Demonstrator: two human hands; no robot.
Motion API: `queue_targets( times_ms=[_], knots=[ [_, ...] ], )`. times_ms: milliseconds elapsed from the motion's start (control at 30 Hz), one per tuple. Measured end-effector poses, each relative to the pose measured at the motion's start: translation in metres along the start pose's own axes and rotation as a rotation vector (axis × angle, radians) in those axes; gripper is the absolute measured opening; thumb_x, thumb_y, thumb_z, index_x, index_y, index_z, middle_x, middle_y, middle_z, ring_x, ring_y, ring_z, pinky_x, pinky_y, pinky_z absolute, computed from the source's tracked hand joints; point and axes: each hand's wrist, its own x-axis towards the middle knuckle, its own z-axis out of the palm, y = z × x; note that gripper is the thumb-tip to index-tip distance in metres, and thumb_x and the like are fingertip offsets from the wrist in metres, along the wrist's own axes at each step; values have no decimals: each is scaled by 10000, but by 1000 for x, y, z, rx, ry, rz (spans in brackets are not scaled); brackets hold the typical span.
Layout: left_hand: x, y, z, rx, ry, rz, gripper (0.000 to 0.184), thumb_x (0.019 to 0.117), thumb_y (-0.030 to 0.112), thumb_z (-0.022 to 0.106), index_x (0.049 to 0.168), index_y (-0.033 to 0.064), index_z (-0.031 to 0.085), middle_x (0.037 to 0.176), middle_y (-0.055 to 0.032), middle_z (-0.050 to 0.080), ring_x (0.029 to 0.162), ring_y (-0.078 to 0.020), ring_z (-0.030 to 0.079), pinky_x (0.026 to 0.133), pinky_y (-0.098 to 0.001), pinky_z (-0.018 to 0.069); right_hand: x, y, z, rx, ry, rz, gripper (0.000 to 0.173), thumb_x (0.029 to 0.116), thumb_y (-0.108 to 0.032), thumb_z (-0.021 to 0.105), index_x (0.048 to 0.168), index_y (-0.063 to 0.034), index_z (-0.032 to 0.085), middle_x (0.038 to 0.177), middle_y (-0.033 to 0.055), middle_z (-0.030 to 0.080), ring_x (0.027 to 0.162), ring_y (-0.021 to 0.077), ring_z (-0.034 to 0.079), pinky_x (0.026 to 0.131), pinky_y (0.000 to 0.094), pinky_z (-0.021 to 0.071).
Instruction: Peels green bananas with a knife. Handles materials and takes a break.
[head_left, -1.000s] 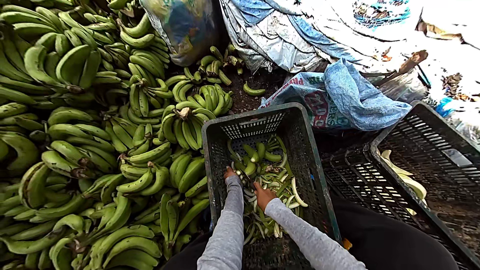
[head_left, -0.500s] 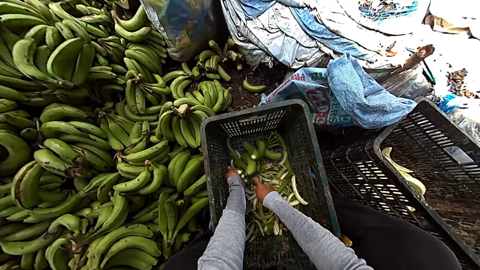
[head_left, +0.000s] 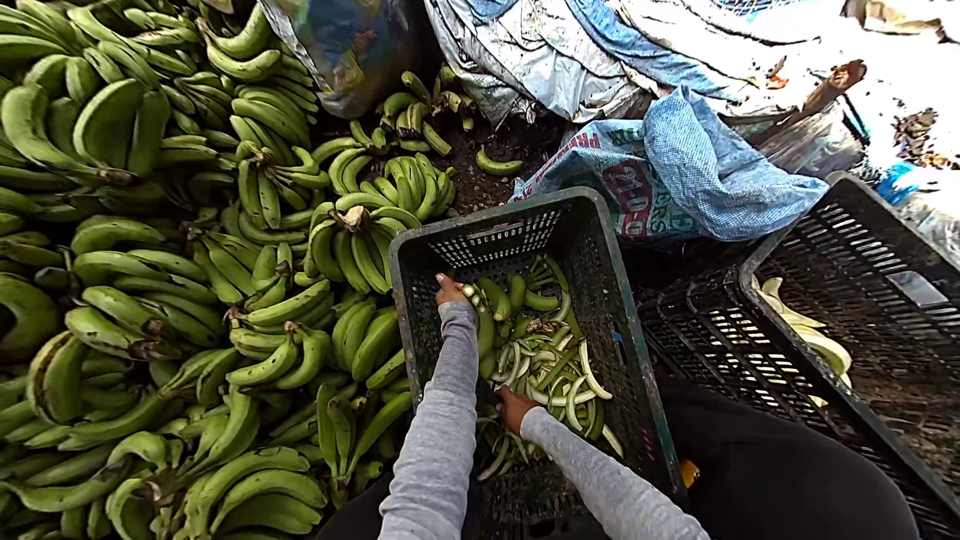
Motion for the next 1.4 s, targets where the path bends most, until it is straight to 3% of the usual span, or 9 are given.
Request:
queue_targets(
  times_ms=[67,167,300,400,500,667,1133,1300,1400],
  knots=[
    [6,22,8,65,-129,103,730,1119,464,97,1335,-75,538,1292,-302,579,1153,-350,576,983,-504,453,-40,8,-16,-7,35,32,563,1124,-357,369,1592,-56,288,1433,278,563,1353,426,543,1132,580,405],
    [-2,23,19,518,-210,344,662,1088,329,486,1571,-54,244,1579,-313,338,1469,-413,362,1206,-518,294,-126,32,-63,5,152,90,637,1109,-442,394,1570,-16,286,1298,303,632,1230,451,623,1062,583,462],
    [-16,-46,48,1069,-501,491,438,1034,100,545,1444,-47,503,1476,-288,494,1369,-428,496,1150,-529,391,-219,64,-133,46,450,18,473,1120,-305,418,1475,7,430,1033,259,684,869,396,710,842,556,564],
    [-7,-107,83,1343,-753,428,486,1045,22,480,1525,-12,416,1625,-242,317,1489,-418,342,1215,-524,292,-231,67,-161,189,667,-181,384,1090,-184,476,1381,66,474,1024,179,681,795,236,697,772,407,582],
    [1,-125,103,1486,-686,440,553,1060,21,431,1587,-11,268,1650,-258,240,1525,-462,222,1206,-552,282,-215,51,-164,422,729,-363,348,1070,-149,499,1341,69,478,987,101,662,720,91,623,678,256,532],
    [-1,-129,106,1547,-581,397,443,1066,77,451,1502,2,459,1639,-247,276,1504,-471,262,1183,-590,302,-209,41,-168,671,667,-391,349,1082,-133,498,1358,73,448,934,76,634,692,61,597,656,215,513],
    [-176,53,-79,555,-195,1017,473,806,27,818,1207,-110,609,1214,-304,637,1121,-411,641,997,-541,504,-205,15,-140,767,830,-641,457,1138,-242,338,1501,35,341,907,130,592,692,173,576,689,327,525],
    [-195,31,-99,-369,-309,336,371,1121,201,361,1440,12,358,1164,-249,577,876,-315,661,719,-427,588,-202,22,-115,394,1024,-911,469,1060,-128,510,1439,130,414,1213,288,656,1113,342,675,1016,451,525],
    [-201,0,-102,-731,-339,190,557,1119,459,150,1220,4,457,998,-175,596,869,-310,640,757,-479,562,-209,28,-104,159,944,-907,516,1055,-148,523,1466,128,373,1361,328,577,1270,407,598,1100,481,463]
  ],
)
